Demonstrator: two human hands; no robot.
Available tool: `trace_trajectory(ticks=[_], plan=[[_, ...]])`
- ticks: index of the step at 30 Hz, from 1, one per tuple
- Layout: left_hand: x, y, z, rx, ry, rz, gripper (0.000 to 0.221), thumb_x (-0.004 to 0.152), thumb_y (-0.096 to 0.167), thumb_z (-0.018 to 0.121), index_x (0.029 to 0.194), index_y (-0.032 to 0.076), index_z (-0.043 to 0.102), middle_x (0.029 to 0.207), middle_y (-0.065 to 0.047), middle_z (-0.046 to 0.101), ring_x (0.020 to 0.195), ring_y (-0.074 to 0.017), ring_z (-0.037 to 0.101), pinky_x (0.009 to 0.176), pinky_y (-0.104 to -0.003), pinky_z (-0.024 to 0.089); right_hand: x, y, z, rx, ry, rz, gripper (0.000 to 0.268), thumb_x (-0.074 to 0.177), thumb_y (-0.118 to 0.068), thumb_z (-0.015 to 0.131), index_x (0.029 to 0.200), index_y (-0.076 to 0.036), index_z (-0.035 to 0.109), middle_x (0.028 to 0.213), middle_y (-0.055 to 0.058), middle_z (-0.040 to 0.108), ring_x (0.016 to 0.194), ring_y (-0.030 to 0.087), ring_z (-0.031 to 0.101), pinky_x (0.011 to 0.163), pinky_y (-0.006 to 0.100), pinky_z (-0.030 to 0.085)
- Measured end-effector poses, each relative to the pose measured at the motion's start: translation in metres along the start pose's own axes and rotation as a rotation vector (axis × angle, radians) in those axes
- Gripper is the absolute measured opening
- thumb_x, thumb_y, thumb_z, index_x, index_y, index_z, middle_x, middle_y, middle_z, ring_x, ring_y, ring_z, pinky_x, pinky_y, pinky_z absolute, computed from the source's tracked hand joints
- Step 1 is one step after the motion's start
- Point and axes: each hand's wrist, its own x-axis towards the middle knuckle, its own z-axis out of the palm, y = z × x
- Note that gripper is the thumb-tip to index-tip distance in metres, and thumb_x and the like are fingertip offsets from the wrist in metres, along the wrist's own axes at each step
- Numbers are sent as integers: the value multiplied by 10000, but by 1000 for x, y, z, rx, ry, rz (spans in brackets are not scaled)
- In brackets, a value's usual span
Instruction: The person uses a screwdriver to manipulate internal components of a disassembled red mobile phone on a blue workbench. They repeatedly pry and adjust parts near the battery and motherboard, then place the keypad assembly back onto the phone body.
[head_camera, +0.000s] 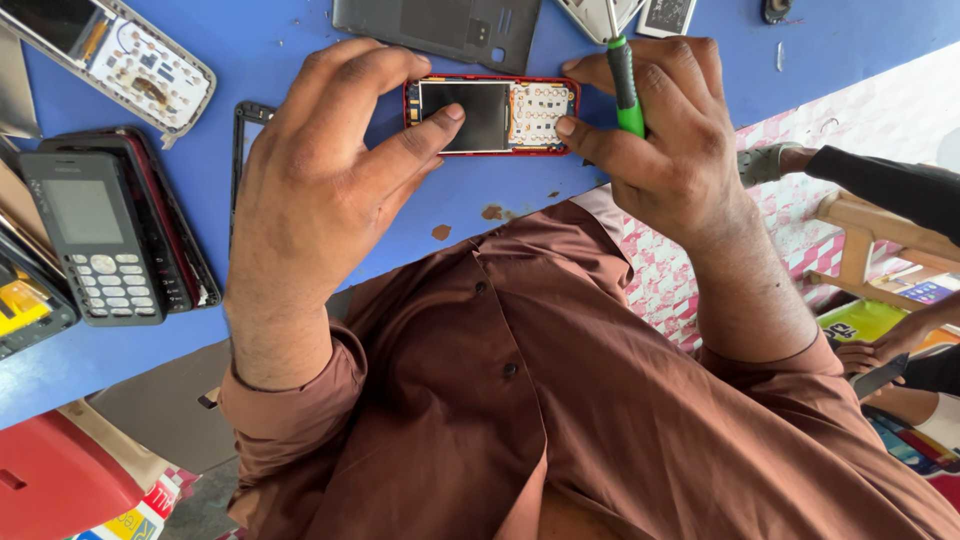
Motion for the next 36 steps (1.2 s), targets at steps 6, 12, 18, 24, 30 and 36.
trace_trajectory(ticks=[6,12,18,24,30,36], plan=[[0,1,0,11,9,13,338,857,97,908,1157,107,753,1296,-69,616,1243,-285,594,941,-390,595,-1,-3,1,19,22,30,112,924,11,779,981,-66,720,1253,144,699,1139,310,637,944,468,457],[-4,-2,3,-10,23,14,383,852,92,913,1196,116,746,1294,-56,605,1251,-282,585,956,-393,591,-9,4,4,204,151,174,368,857,179,579,1097,-56,729,1289,157,717,1105,292,694,891,399,568],[-2,-1,3,-26,19,7,355,852,79,900,1165,108,736,1300,-57,602,1257,-284,581,960,-390,589,-7,0,1,129,114,138,394,858,151,609,1159,-71,736,1322,164,695,1163,335,669,930,424,548],[-2,-1,0,-30,12,-7,359,864,94,899,1189,106,747,1283,-71,607,1244,-282,585,956,-394,586,5,-9,-1,-29,11,27,216,916,-20,761,1122,-85,751,1323,159,676,1174,339,621,974,476,454],[-1,1,-2,3,28,-16,243,904,87,859,1123,96,755,1266,-78,608,1231,-268,590,976,-393,580,9,-17,4,-61,-1,87,201,948,13,787,1117,-94,763,1289,151,697,1172,317,633,936,450,432],[-4,-1,1,18,38,-25,255,918,118,873,1143,123,754,1253,-71,614,1209,-257,598,974,-402,575,3,-14,9,-10,32,105,288,914,74,738,1141,-104,753,1315,152,689,1158,323,627,960,464,425]])
